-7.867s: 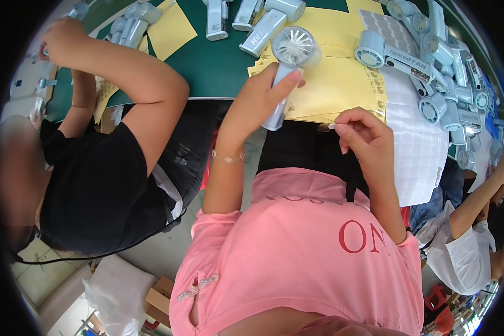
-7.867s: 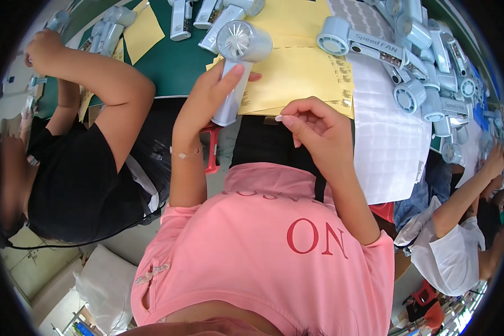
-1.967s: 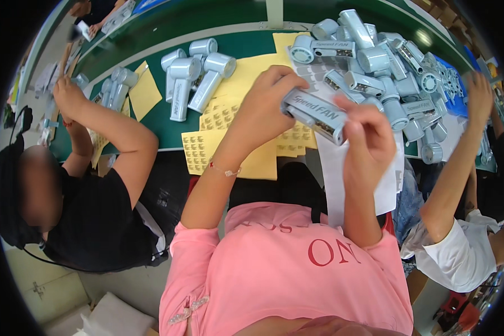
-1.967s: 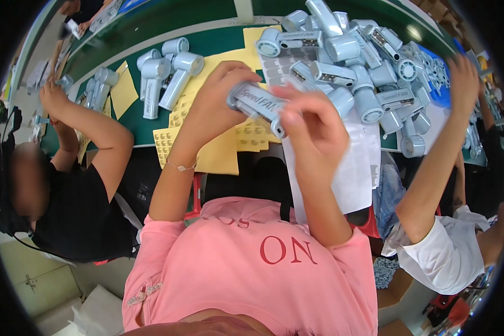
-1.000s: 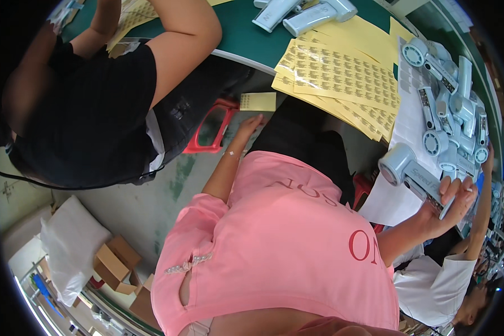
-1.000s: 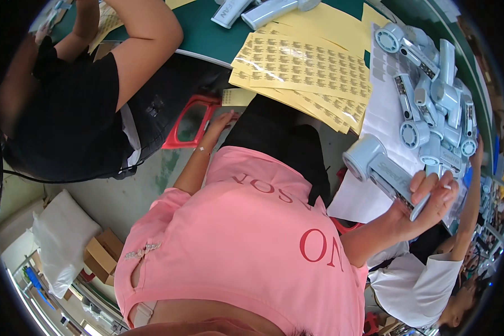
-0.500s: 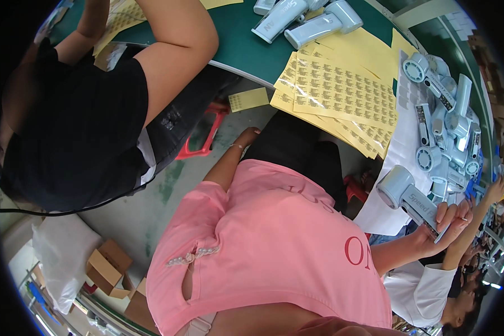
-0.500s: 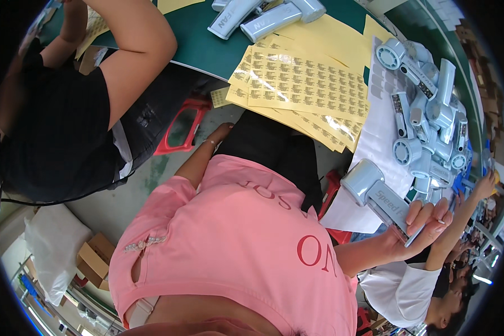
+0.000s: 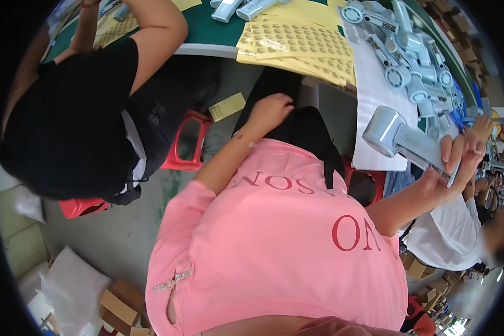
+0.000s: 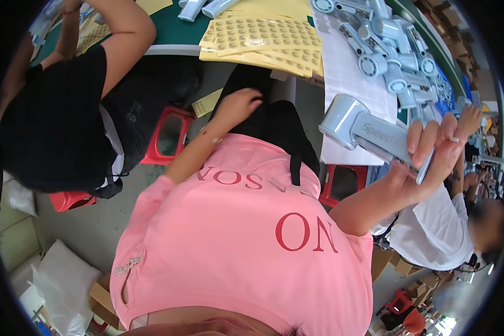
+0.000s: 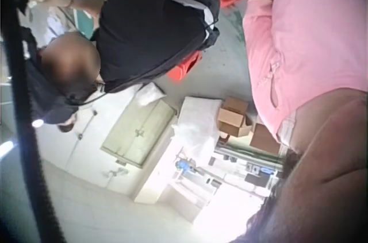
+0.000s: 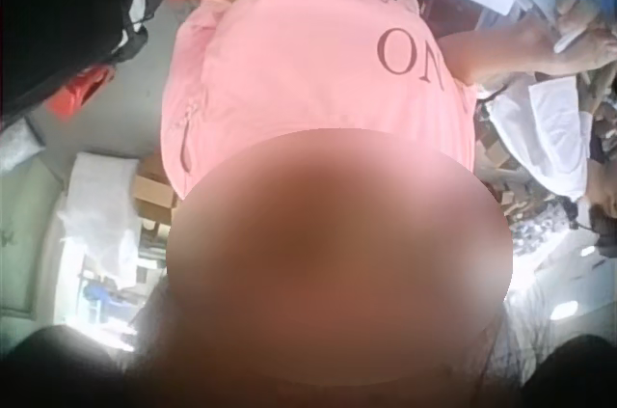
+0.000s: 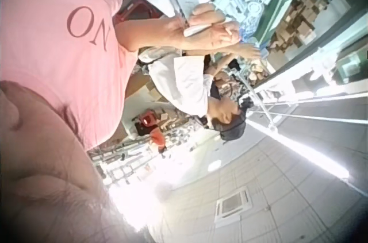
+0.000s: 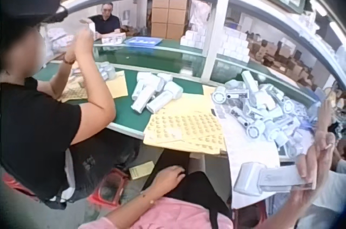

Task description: Applying labels or stickers to portable hand fans at a factory assembly line.

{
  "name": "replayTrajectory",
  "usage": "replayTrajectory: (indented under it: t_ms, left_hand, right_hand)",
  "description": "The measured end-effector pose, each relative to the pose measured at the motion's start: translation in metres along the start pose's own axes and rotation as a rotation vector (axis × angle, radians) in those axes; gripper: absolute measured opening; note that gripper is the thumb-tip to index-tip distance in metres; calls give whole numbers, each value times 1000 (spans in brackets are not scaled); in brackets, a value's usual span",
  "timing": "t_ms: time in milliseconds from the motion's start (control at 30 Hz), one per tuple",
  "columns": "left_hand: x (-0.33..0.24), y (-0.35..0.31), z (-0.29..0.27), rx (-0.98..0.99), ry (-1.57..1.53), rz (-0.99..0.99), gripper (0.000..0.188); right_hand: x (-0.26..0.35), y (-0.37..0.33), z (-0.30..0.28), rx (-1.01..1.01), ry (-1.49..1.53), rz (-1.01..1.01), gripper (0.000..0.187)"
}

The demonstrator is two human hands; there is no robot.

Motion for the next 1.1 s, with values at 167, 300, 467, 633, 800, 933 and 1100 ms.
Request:
replayTrajectory:
  t_ms: [167, 300, 467, 633, 800, 933, 1100]
  left_hand:
    - [-50, 19, 79, -12, 618, 121, 49]
    - [-57, 38, 92, -82, 486, -31, 50]
    - [-74, 47, 79, -254, 338, 89, 31]
    - [-83, 36, 80, -186, 360, 288, 16]
    - [-45, 32, 61, 6, 116, -8, 23]
    - [-48, 14, 68, 307, 272, -67, 22]
    - [-49, -6, 28, 183, 162, -29, 32]
  right_hand:
    - [26, -3, 27, 200, -113, -145, 22]
    - [7, 36, 37, 109, 377, 200, 13]
    - [-16, 79, 44, 159, 238, 109, 16]
    - [-142, 126, 69, 250, 506, 393, 17]
    - [-309, 104, 97, 77, 869, 898, 13]
    - [-374, 49, 109, -119, 1207, 1301, 13]
    - [-400, 1, 107, -115, 1229, 1447, 14]
Point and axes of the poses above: each hand's wrist, its own y-axis towards the middle knuckle, its own z-axis out of the palm, x = y × z, the point moved 9 cm from there along y, towards the middle knuckle, and after that the axes turned 11 degrees about -z, right-handed, at the moved point
